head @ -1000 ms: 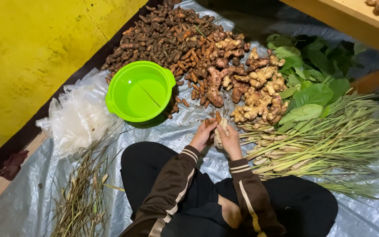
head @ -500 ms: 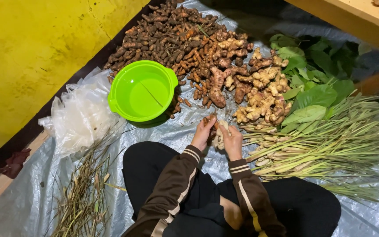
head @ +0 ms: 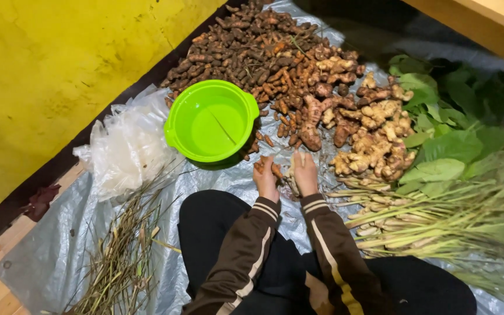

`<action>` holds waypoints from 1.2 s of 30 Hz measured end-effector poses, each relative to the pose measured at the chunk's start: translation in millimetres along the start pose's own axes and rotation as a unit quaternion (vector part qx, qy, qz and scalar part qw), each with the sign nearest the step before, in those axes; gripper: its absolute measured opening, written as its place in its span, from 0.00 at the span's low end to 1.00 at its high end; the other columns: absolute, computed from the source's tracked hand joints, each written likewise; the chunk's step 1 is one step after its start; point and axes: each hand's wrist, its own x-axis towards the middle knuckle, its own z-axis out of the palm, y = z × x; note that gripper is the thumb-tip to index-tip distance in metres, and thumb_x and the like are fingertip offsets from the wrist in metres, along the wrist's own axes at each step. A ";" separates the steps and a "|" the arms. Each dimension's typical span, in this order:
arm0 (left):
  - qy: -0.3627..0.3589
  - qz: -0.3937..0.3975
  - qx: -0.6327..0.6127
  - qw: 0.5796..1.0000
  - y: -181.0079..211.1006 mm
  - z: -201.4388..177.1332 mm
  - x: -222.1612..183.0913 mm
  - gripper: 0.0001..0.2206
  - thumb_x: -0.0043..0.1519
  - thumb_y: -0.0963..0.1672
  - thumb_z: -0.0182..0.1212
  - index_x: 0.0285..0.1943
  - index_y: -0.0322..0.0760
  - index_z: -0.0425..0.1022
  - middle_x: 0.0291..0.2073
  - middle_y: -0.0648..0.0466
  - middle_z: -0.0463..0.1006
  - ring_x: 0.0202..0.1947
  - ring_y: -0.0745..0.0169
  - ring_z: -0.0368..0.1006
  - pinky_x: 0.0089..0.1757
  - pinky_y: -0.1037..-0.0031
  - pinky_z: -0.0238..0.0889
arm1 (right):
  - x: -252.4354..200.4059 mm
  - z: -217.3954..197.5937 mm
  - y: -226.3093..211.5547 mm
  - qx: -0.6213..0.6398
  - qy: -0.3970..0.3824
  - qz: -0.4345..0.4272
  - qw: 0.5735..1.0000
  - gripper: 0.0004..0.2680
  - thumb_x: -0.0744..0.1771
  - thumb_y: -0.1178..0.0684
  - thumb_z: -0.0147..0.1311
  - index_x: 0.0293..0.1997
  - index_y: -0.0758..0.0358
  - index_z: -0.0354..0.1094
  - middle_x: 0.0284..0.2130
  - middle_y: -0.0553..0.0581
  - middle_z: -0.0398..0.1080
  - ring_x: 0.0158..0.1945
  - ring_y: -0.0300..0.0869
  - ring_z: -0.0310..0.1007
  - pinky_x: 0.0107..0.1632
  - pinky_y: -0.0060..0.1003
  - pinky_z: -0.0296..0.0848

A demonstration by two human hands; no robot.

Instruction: A person sits on the floor sorting through piles of ginger, turmeric, and green leaves, likely preparing them for sale or planting.

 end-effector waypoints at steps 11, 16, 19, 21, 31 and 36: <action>0.194 0.078 0.042 0.977 39.5 8.6 -11.5 0.13 0.52 0.43 0.69 0.45 0.42 0.77 0.20 0.54 0.73 0.18 0.67 0.68 0.27 0.77 0.64 | 48.7 88.8 -11.4 -0.365 -0.214 -0.179 0.888 0.15 0.68 0.42 0.50 0.58 0.49 0.54 0.33 0.62 0.77 0.50 0.60 0.78 0.55 0.61 0.70; 0.187 0.066 -0.002 0.980 51.5 19.2 -25.6 0.15 0.51 0.42 0.70 0.46 0.40 0.76 0.26 0.53 0.75 0.24 0.67 0.69 0.31 0.76 0.64 | 46.5 94.6 -23.8 -0.351 -0.229 -0.156 0.894 0.13 0.69 0.42 0.47 0.58 0.48 0.58 0.33 0.60 0.78 0.51 0.58 0.77 0.57 0.59 0.70; 0.176 0.070 -0.004 0.982 49.5 18.4 -22.3 0.14 0.51 0.40 0.71 0.45 0.38 0.76 0.23 0.54 0.72 0.19 0.67 0.68 0.28 0.79 0.65 | 45.8 92.7 -36.4 -0.340 -0.220 -0.121 0.906 0.13 0.71 0.41 0.44 0.59 0.52 0.59 0.39 0.69 0.78 0.52 0.62 0.76 0.59 0.60 0.69; 0.177 0.061 0.002 0.982 45.6 13.9 -24.5 0.13 0.50 0.40 0.72 0.43 0.40 0.76 0.24 0.55 0.73 0.21 0.67 0.68 0.30 0.78 0.65 | 44.4 92.7 -30.1 -0.330 -0.213 -0.113 0.913 0.14 0.70 0.40 0.44 0.58 0.54 0.60 0.41 0.72 0.76 0.53 0.64 0.75 0.58 0.61 0.69; 0.173 0.035 -0.009 0.984 38.7 14.8 -13.0 0.17 0.47 0.40 0.73 0.45 0.39 0.78 0.31 0.52 0.78 0.29 0.63 0.72 0.34 0.72 0.69 | 51.4 80.3 16.6 -0.349 -0.189 -0.145 0.906 0.13 0.67 0.49 0.56 0.55 0.55 0.62 0.39 0.68 0.78 0.51 0.63 0.77 0.55 0.61 0.72; 0.154 0.029 0.021 0.987 21.9 4.4 0.3 0.28 0.47 0.42 0.77 0.60 0.44 0.76 0.37 0.53 0.80 0.35 0.64 0.76 0.39 0.71 0.72 | 54.5 85.5 36.5 -0.364 -0.172 -0.150 0.903 0.14 0.67 0.46 0.55 0.60 0.48 0.65 0.40 0.67 0.78 0.51 0.61 0.78 0.54 0.60 0.74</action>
